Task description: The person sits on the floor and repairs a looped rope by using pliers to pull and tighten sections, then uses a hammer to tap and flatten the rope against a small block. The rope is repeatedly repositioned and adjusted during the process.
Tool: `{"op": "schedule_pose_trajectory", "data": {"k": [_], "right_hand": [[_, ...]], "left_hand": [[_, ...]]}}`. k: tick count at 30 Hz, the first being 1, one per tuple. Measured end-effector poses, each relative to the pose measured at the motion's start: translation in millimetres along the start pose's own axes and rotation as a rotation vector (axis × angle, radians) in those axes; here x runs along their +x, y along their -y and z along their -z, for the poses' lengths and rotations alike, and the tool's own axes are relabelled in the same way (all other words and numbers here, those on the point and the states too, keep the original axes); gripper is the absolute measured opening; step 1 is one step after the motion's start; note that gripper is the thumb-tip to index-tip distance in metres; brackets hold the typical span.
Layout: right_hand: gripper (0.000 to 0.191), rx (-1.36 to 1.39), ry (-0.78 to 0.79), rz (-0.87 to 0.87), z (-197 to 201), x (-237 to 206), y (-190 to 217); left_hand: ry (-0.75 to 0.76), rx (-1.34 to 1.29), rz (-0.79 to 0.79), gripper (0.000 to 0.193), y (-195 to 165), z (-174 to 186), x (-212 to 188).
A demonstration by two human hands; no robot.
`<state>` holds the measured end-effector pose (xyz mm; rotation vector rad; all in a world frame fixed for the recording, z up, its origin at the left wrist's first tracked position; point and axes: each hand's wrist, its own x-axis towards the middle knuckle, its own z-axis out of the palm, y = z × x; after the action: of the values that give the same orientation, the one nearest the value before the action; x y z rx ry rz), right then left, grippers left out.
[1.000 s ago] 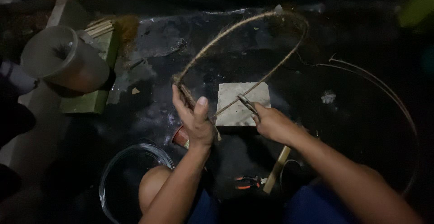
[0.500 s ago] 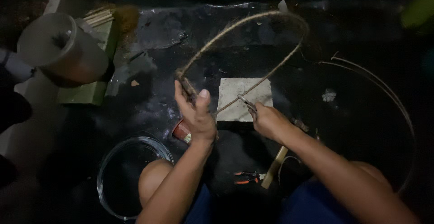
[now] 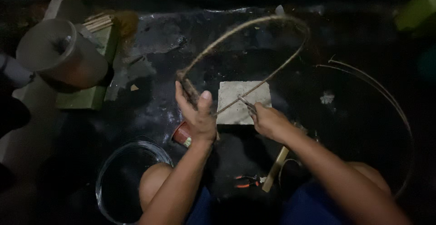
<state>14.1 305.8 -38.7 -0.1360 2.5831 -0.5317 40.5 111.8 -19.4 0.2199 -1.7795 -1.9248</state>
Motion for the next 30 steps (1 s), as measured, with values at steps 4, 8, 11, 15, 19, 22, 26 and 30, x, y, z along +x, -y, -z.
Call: {"op": "schedule_pose_trajectory", "data": {"k": [4,8,11,15,19,22,26,30], "right_hand": [[0.032,0.162,0.069,-0.065,16,-14,3],[0.031,0.212,0.097,-0.106,15,-15,4],[0.030,0.115,0.018,-0.047,6,-9,1],[0.026,-0.030,-0.091,0.050,-1,-3,-5],[0.028,-0.069,0.024,-0.059,0,1,-2],[0.030,-0.104,0.018,-0.071,0,0,0],[0.031,-0.071,-0.001,-0.022,-2,2,-2],[0.032,-0.085,-0.013,0.002,-6,10,-6]], "left_hand": [[-0.006,-0.052,0.027,0.104,-5,0,-1],[-0.021,0.034,0.050,0.104,-7,-1,-4],[-0.019,0.062,0.040,0.106,-7,-1,-6],[-0.027,0.062,-0.018,0.105,-6,-3,-11],[-0.050,0.143,-0.008,0.104,-4,-4,-12],[-0.062,0.122,0.026,0.105,-1,-5,-11],[-0.065,0.103,-0.008,0.102,3,-9,-12],[-0.081,0.080,0.000,0.100,8,-9,-12]]}}
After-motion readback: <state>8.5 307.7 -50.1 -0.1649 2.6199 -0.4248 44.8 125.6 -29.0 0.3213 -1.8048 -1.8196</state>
